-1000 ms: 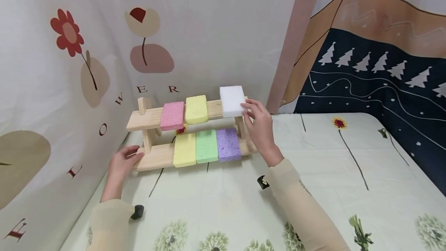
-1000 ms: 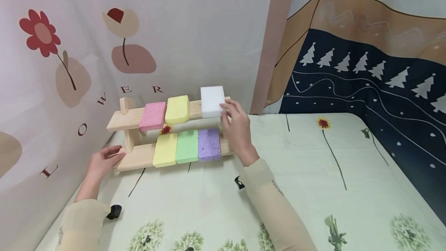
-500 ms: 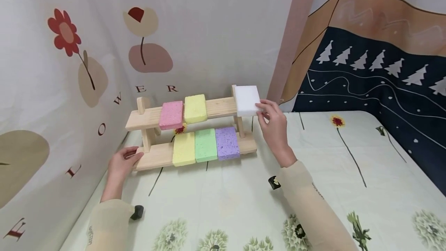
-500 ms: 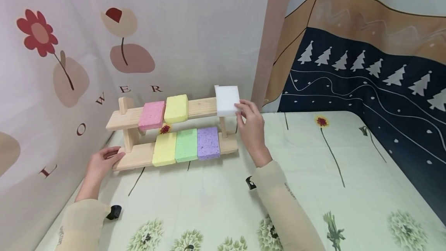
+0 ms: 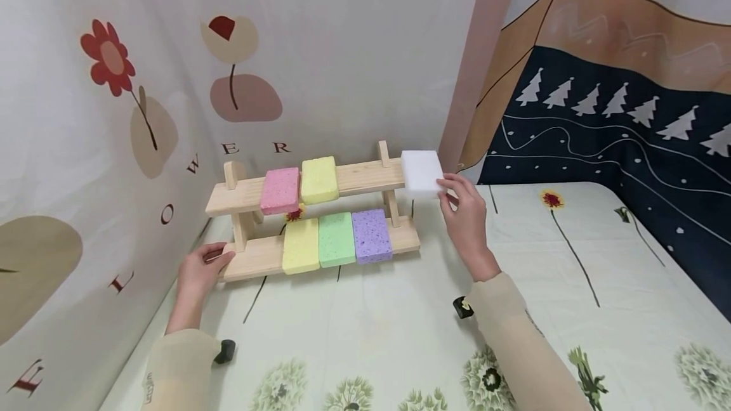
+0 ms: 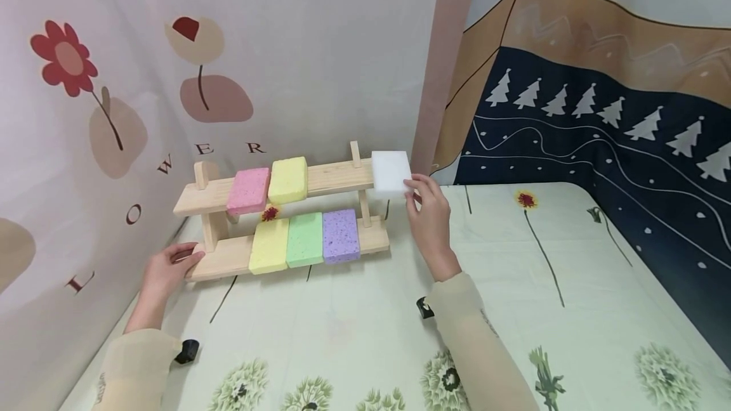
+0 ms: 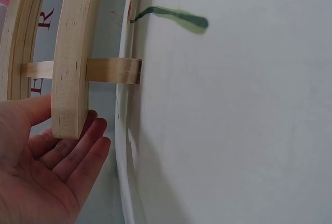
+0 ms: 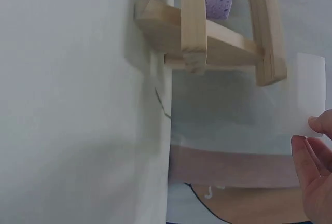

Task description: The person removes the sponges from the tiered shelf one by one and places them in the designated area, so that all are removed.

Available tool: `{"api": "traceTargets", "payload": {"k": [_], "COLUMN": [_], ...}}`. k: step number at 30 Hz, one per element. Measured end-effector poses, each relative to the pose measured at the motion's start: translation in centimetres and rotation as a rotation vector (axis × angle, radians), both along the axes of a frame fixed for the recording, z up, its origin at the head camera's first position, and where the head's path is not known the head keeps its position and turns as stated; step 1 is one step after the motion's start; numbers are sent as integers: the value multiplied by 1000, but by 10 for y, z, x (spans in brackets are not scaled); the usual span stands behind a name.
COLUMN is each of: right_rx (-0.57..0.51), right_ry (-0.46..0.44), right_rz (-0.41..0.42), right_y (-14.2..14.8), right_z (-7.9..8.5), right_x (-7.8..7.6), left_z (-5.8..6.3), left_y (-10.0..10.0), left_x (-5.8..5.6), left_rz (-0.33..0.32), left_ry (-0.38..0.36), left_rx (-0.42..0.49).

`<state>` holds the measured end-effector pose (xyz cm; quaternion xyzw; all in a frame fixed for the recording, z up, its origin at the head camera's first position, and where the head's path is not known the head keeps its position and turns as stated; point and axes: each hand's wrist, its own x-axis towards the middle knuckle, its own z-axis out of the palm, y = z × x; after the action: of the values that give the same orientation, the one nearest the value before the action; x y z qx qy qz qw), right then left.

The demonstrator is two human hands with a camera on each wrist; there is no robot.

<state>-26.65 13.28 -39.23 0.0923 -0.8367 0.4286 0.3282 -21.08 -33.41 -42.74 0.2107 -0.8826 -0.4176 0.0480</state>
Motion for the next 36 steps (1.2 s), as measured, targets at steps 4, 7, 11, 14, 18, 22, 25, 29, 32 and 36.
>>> {"api": "traceTargets", "payload": {"k": [4, 7, 11, 14, 18, 22, 25, 29, 32, 36], "right_rx": [-23, -22, -16, -16, -10, 1, 8, 13, 3, 10], "right_ry": [-4, -16, -40, -56, -86, -144, -188, -238, -274, -310], "right_rz": [-16, -42, -68, -70, -70, -82, -90, -97, -100, -99], "right_y": [6, 12, 20, 25, 31, 35, 38, 41, 43, 45], "right_z": [-2, -6, -11, -15, -19, -24, -27, -32, -35, -38], "right_x": [2, 2, 2, 2, 3, 4, 4, 3, 3, 2], "left_z": [0, 0, -1, 0, -1, -1, -2, -2, -1, -1], "left_y": [0, 0, 0, -1, -1, 0, 0, 0, 0, 0], "left_x": [-1, 0, 0, 0, 0, 1, 2, 2, 1, 0], "left_rz": [3, 7, 9, 5, 2, -2, 0, 0, -1, -3], "left_ry": [-10, -16, -17, -14, -12, -7, -14, -23, -21, -15], "left_rx": [1, -1, -4, -9, -13, -11, -7, -10, -14, -19]}}
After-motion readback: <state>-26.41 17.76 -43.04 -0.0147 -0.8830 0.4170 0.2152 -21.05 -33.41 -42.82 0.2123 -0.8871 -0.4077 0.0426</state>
